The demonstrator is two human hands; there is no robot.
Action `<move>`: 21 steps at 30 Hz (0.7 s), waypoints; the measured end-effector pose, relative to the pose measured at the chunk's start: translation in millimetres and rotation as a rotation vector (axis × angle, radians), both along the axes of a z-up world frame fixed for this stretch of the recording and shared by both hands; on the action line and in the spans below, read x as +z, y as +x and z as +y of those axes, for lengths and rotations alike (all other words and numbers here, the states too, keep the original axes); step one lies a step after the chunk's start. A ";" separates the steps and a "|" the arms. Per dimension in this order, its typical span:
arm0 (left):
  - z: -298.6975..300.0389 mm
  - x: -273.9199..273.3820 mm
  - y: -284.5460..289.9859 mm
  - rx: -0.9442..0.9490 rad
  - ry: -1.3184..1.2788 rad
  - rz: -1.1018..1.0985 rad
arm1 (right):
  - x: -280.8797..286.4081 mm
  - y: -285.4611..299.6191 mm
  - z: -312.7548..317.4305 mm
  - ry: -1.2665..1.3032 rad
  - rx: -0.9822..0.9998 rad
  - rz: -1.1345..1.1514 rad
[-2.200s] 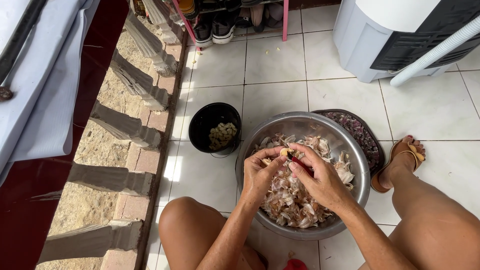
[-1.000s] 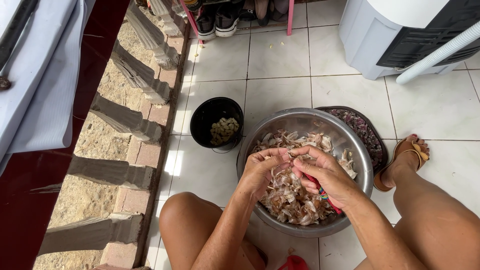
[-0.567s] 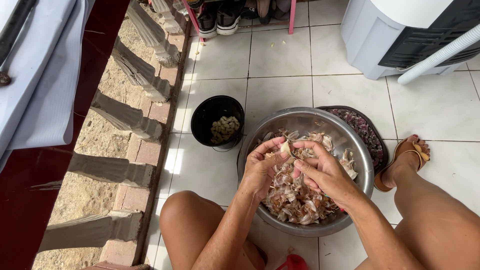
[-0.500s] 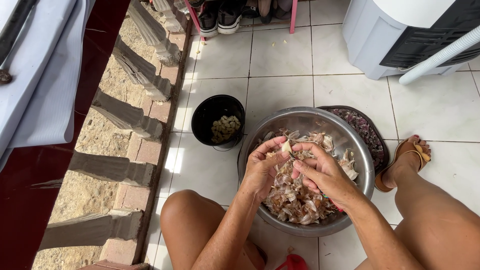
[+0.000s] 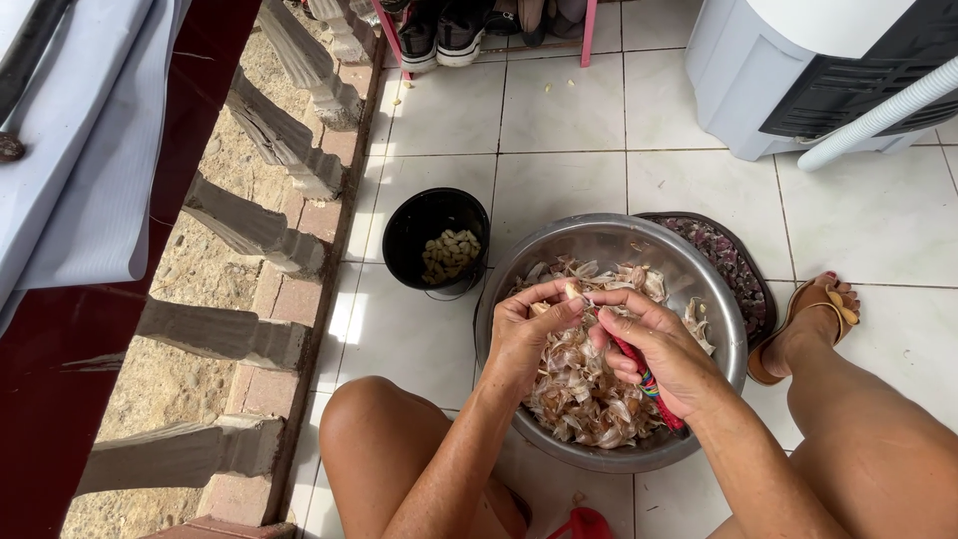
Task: The person is peeling garlic cloves by hand and with a small red tool, placing the peeled cloves into a black bucket and the skins into a large metal bowl.
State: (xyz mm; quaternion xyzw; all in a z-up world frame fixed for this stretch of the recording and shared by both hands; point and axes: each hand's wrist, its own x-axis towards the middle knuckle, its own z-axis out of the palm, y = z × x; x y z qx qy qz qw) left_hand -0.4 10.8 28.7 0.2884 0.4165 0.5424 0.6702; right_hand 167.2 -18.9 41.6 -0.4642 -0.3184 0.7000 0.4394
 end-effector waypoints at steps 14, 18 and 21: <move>-0.5 -5.5 -7.9 -0.053 0.309 0.295 | 16.0 4.9 1.4 0.092 0.047 -0.190; 0.3 -2.0 -9.2 -0.177 0.296 0.122 | 0.1 14.4 9.6 0.032 -0.049 -0.071; -1.5 0.7 -7.9 -0.191 0.180 -0.005 | 11.3 9.6 6.2 0.027 -0.052 -0.059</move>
